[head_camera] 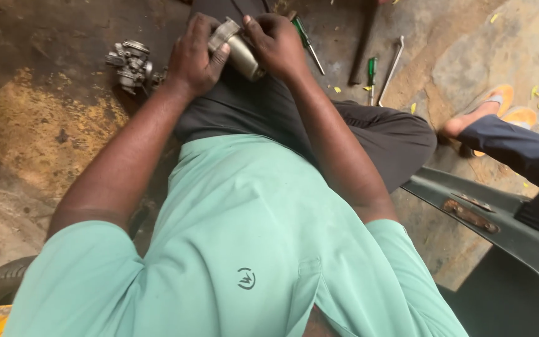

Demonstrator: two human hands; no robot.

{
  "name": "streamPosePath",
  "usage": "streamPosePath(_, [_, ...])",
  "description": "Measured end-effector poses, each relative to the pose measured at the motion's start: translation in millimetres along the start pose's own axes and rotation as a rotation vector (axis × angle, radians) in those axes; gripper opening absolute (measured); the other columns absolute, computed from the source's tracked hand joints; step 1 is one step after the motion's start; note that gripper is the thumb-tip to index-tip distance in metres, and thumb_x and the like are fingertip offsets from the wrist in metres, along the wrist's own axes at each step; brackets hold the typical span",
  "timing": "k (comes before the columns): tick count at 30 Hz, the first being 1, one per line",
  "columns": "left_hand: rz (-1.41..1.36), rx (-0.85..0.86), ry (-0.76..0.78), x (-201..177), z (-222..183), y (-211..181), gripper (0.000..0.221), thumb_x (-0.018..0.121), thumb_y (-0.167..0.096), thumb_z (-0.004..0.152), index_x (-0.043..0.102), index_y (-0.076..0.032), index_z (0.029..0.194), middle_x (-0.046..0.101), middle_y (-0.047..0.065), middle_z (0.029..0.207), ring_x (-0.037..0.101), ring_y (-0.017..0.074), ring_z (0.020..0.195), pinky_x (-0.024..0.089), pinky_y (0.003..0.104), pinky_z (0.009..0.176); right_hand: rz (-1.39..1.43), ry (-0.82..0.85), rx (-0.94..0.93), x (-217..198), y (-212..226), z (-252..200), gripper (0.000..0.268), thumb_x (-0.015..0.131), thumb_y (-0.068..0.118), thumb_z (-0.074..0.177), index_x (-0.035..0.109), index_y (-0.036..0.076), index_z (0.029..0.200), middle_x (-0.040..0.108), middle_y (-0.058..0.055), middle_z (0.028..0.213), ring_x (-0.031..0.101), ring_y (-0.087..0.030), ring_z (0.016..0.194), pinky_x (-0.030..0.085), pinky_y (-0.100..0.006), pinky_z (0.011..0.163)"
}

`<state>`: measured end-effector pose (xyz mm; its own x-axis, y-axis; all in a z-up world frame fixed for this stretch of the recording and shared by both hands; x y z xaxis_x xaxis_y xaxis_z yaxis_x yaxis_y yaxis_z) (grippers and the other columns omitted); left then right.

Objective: The person is disassembling and inspecting a motorcycle starter motor and carburetor while sitting on the floor of a repair area.

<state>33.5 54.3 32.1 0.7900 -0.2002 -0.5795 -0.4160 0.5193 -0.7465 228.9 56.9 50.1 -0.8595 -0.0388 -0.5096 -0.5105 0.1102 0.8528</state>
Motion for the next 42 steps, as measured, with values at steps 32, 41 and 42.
streamPosePath(32, [0.065, 0.070, -0.023, -4.4, 5.1, -8.0, 0.035, 0.059, -0.036, 0.113, 0.052, -0.005, 0.127, 0.059, 0.017, 0.112, 0.069, 0.0360, 0.098, 0.058, 0.049, 0.079, -0.033, -0.052, -0.077, -0.9, 13.6, -2.9, 0.029, 0.073, 0.029, 0.097, 0.071, 0.001, 0.092, 0.072, -0.008, 0.079, 0.067, -0.017, 0.070, 0.054, -0.034, 0.065])
streamPosePath(41, [0.090, 0.075, -0.024, -1.9, 4.3, -8.8, 0.036, 0.060, -0.037, 0.113, 0.051, -0.005, 0.128, 0.061, 0.015, 0.112, 0.070, 0.0350, 0.098, 0.059, 0.048, 0.078, -0.078, -0.075, -0.094, 1.4, 10.3, -6.3, 0.031, 0.073, 0.031, 0.094, 0.072, 0.001, 0.088, 0.072, -0.010, 0.078, 0.069, -0.021, 0.071, 0.054, -0.037, 0.065])
streamPosePath(42, [0.080, 0.078, -0.011, 0.1, 4.3, -7.1, 0.035, 0.060, -0.036, 0.114, 0.051, -0.006, 0.129, 0.061, 0.015, 0.113, 0.071, 0.0333, 0.097, 0.060, 0.046, 0.078, -0.131, -0.076, -0.073, 1.8, 6.9, -4.8, 0.031, 0.070, 0.032, 0.098, 0.073, 0.002, 0.090, 0.072, -0.011, 0.081, 0.069, -0.023, 0.074, 0.054, -0.038, 0.067])
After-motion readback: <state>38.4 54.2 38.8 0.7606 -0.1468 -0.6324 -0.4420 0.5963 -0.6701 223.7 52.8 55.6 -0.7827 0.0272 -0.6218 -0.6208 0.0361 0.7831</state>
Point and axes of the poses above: each hand's wrist, its own z-axis towards the middle knuckle, its own x-axis out of the palm, y = z × x, the point moved 7 cm from there along z, towards the middle knuckle
